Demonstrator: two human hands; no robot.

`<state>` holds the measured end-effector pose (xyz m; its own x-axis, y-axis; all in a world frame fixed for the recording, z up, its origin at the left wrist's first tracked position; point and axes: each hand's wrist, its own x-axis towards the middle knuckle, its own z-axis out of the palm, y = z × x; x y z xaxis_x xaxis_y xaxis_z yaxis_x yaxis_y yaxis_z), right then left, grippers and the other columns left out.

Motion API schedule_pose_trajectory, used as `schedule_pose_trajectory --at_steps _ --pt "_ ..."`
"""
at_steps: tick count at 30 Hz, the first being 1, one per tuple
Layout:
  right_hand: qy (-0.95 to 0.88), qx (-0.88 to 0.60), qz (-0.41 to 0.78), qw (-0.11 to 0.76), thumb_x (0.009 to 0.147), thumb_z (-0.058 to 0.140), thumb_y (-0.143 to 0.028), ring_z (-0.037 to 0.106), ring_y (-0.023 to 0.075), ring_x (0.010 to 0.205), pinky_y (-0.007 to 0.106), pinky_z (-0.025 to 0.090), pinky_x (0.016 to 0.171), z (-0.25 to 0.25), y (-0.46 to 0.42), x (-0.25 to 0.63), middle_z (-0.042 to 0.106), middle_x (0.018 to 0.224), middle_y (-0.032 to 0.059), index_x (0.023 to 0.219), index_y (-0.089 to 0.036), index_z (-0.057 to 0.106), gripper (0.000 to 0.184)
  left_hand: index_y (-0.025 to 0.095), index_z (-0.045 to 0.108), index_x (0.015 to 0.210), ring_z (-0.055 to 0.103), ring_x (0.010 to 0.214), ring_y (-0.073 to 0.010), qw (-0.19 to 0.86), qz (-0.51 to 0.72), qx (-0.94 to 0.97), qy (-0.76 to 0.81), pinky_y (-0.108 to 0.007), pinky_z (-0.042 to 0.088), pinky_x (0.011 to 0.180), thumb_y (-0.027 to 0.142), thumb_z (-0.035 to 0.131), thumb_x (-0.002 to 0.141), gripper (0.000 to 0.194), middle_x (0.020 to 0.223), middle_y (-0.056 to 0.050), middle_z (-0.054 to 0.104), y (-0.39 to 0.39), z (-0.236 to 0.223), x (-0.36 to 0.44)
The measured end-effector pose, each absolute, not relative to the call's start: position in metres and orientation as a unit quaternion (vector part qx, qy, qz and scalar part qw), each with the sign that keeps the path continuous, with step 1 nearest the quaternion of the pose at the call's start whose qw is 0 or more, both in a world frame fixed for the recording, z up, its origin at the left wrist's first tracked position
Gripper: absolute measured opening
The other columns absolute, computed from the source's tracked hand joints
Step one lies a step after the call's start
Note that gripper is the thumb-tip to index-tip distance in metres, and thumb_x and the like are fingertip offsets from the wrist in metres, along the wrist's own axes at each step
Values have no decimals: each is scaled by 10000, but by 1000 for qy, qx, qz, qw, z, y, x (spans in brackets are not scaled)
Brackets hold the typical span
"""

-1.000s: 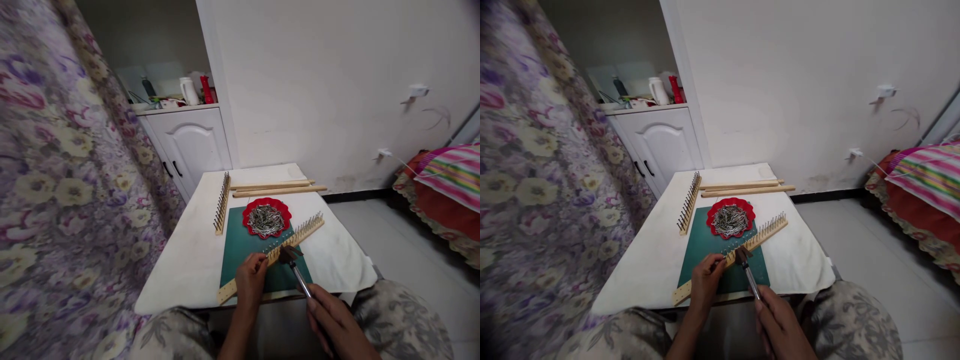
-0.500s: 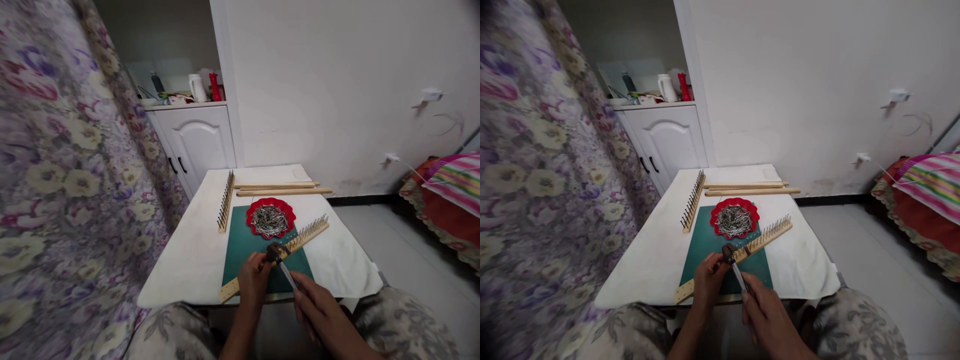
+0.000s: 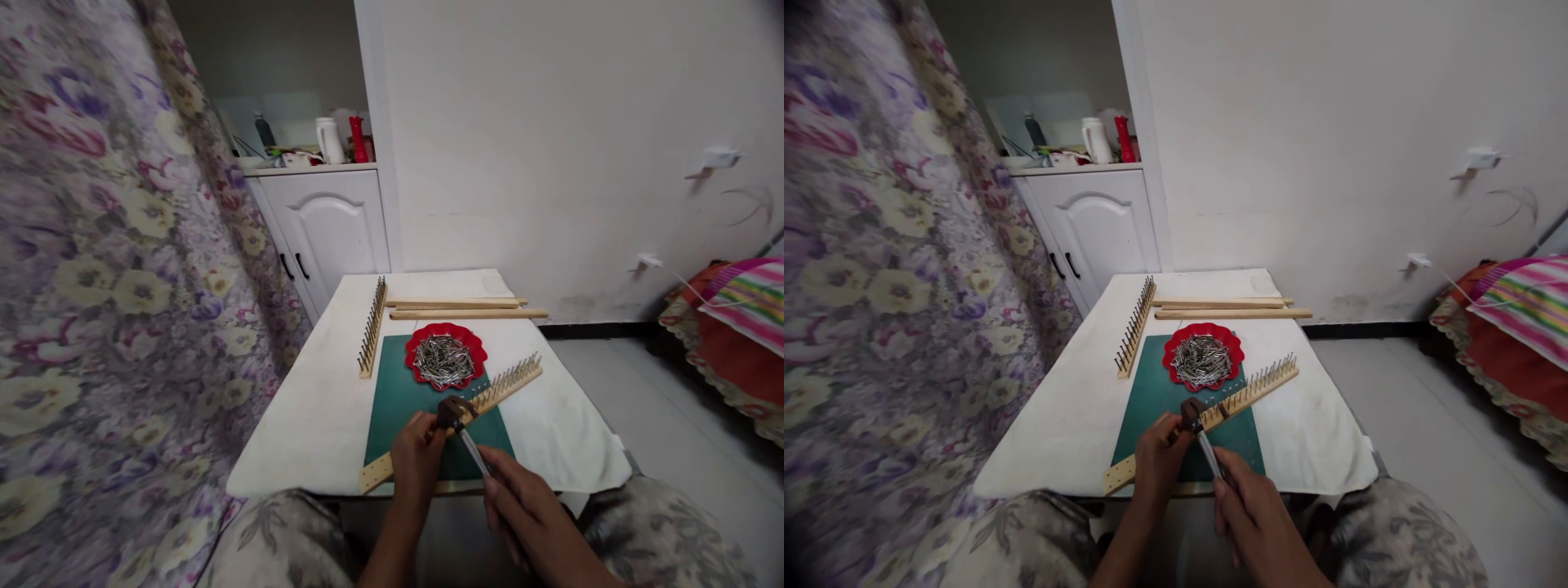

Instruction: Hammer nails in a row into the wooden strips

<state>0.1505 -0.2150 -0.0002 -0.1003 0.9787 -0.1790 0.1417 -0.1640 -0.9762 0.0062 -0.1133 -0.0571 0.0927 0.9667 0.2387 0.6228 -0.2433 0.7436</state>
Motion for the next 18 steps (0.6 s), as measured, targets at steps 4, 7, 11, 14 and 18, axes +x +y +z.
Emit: schedule_pose_trajectory --at_steps 4,7,11,14,18 --pt "-517 -540 544 381 916 379 -474 418 81 389 180 314 377 0 -214 151 490 584 -61 1272 -176 440 468 186 596 640 491 555 -107 247 363 699 565 -208 310 526 222 510 767 158 628 21 522 -114 -56 5" --pt "-514 -538 542 391 925 365 -464 411 74 387 174 305 372 -1 -214 152 499 587 -60 1275 -180 434 456 187 606 649 491 560 -108 254 364 695 566 -206 314 528 222 514 766 153 636 21 525 -114 -55 5" --pt "-511 -539 544 392 916 384 -471 396 75 392 167 287 354 1 -215 151 485 570 -62 1256 -166 448 461 189 630 663 492 563 -109 263 362 691 568 -209 316 529 209 520 761 149 641 19 526 -114 -55 6" --pt "-497 -535 549 405 899 396 -495 378 70 378 167 273 348 2 -216 149 485 564 -61 1246 -151 450 492 188 649 690 500 568 -114 267 364 690 565 -213 323 533 220 513 781 167 654 13 537 -114 -55 5" --pt "-467 -542 543 439 862 417 -557 358 64 348 168 239 337 -8 -221 150 482 547 -62 1241 -139 455 566 179 662 756 519 590 -123 288 372 701 537 -219 358 557 296 525 807 188 703 -5 567 -116 -52 0"
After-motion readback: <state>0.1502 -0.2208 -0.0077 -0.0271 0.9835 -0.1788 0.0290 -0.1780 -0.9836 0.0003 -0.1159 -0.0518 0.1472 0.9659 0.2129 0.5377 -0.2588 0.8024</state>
